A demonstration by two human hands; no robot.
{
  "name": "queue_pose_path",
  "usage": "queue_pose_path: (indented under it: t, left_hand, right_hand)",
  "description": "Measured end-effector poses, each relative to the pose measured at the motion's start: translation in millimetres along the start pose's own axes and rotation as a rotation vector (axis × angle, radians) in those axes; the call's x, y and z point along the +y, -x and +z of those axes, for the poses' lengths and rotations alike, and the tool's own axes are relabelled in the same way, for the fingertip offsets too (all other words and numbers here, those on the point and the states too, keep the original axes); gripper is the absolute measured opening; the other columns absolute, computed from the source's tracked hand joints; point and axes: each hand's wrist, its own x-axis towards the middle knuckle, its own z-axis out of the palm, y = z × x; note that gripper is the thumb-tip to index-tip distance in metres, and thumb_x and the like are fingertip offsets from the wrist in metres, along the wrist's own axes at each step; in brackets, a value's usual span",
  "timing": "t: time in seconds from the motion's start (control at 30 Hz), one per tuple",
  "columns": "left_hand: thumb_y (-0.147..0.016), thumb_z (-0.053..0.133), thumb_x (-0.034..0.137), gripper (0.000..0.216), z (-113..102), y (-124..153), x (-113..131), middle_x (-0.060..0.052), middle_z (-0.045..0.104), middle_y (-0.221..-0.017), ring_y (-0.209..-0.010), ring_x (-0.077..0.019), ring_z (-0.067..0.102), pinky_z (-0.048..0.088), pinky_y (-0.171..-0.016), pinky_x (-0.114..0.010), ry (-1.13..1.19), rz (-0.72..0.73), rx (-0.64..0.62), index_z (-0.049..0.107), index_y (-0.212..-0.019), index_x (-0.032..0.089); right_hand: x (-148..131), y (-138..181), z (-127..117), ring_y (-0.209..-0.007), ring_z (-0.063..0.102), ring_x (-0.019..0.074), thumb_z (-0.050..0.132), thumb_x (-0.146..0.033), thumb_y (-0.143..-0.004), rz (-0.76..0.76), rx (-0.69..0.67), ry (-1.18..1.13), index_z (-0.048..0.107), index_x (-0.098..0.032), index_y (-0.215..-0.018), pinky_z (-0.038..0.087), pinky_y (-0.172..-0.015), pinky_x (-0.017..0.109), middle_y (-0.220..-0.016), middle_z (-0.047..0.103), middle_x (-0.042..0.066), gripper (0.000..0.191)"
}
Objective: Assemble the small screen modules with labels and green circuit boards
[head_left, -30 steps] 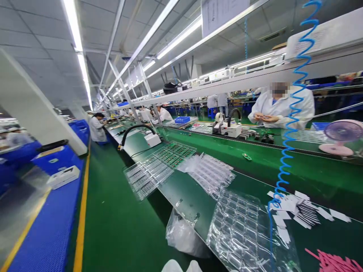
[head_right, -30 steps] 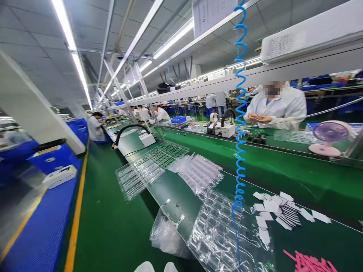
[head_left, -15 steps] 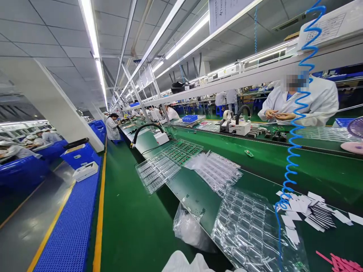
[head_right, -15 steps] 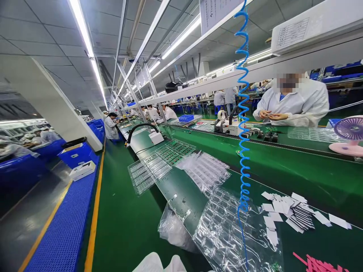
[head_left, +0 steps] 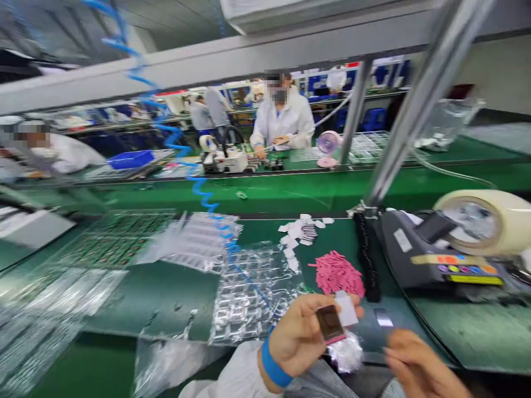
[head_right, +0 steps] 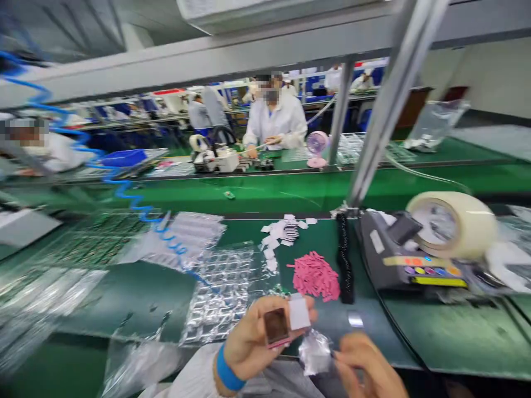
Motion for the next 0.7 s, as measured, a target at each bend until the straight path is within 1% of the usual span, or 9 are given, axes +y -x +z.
queue_pose_path:
  t: [0.03,0.13,0.27,0.33,0.37,0.43,0.5,0.6,0.7]
  left_hand:
    - [-0.06,0.078,0.035,0.037,0,-1,3,-0.013,0.067,-0.113,-0.106,-0.0244,0.061,0.041,-0.095,-0.035,0.001,-0.012,-0.013,0.071,-0.09,0.014]
    - [-0.059,0.078,0.037,0.035,2,-2,6,-0.013,0.064,-0.118,-0.116,-0.0278,0.054,0.034,-0.102,-0.041,-0.025,-0.053,-0.036,0.071,-0.087,0.017]
    - [-0.056,0.078,0.04,0.034,10,-5,3,-0.013,0.067,-0.11,-0.125,-0.0278,0.044,0.031,-0.102,-0.038,-0.156,-0.078,-0.029,0.071,-0.081,0.018]
    - [-0.056,0.078,0.041,0.033,13,-7,1,-0.012,0.069,-0.099,-0.117,-0.0274,0.05,0.036,-0.097,-0.037,-0.207,-0.08,-0.039,0.071,-0.078,0.018]
    - [-0.056,0.078,0.041,0.032,15,-9,0,-0.01,0.069,-0.092,-0.105,-0.0263,0.057,0.041,-0.09,-0.036,-0.208,-0.085,-0.055,0.071,-0.077,0.018]
    - [-0.057,0.077,0.042,0.032,16,-11,-2,-0.006,0.065,-0.078,-0.079,-0.0206,0.062,0.047,-0.073,-0.033,-0.186,-0.106,-0.086,0.071,-0.078,0.019]
    - [-0.056,0.077,0.042,0.033,16,-12,-3,-0.003,0.061,-0.071,-0.064,-0.0153,0.058,0.046,-0.063,-0.028,-0.174,-0.126,-0.091,0.071,-0.078,0.019]
    - [-0.054,0.079,0.041,0.033,15,-14,-2,-0.003,0.06,-0.075,-0.063,-0.0124,0.056,0.046,-0.061,-0.024,-0.191,-0.127,-0.057,0.071,-0.076,0.018]
    - [-0.056,0.078,0.041,0.033,13,-14,0,-0.007,0.064,-0.091,-0.076,-0.016,0.059,0.047,-0.071,-0.027,-0.245,-0.1,-0.031,0.071,-0.079,0.018]
  right_hand:
    - [0,1,7,-0.066,0.059,0.0216,0.053,-0.045,-0.084,-0.026,-0.032,-0.017,0.064,-0.026,-0.07,0.046,-0.06,0.034,-0.07,0.063,0.004,0.026]
    - [2,-8,24,-0.065,0.055,0.0206,0.058,-0.048,-0.079,0.041,0.036,-0.009,0.062,-0.023,-0.064,0.044,-0.062,0.034,-0.065,0.06,0.003,0.029]
    - [-22,-16,16,-0.067,0.055,0.0173,0.047,-0.047,-0.088,0.145,0.063,-0.136,0.057,-0.02,-0.078,0.045,-0.06,0.029,-0.072,0.058,0.002,0.031]
    - [-46,-19,6,-0.061,0.054,0.014,0.036,-0.047,-0.093,0.206,-0.026,-0.399,0.055,-0.02,-0.084,0.045,-0.057,0.026,-0.07,0.056,0.001,0.034]
    - [-58,-21,3,-0.061,0.054,0.0129,0.036,-0.047,-0.094,0.241,-0.082,-0.593,0.055,-0.02,-0.088,0.045,-0.057,0.025,-0.072,0.057,0.001,0.034]
    - [-76,-27,1,-0.066,0.056,0.0114,0.045,-0.046,-0.091,0.305,-0.169,-1.008,0.057,-0.021,-0.093,0.046,-0.059,0.023,-0.078,0.058,0.001,0.028]
    - [-83,-32,5,-0.069,0.056,0.0103,0.054,-0.042,-0.088,0.35,-0.202,-1.272,0.06,-0.021,-0.095,0.046,-0.06,0.021,-0.081,0.059,0.002,0.023]
    - [-79,-35,14,-0.067,0.057,0.0095,0.059,-0.041,-0.085,0.435,-0.212,-1.412,0.063,-0.02,-0.097,0.048,-0.061,0.02,-0.08,0.062,0.002,0.024]
    - [-72,-34,14,-0.07,0.06,0.0103,0.065,-0.042,-0.08,0.447,-0.13,-1.359,0.064,-0.022,-0.1,0.05,-0.065,0.021,-0.085,0.064,0.003,0.029]
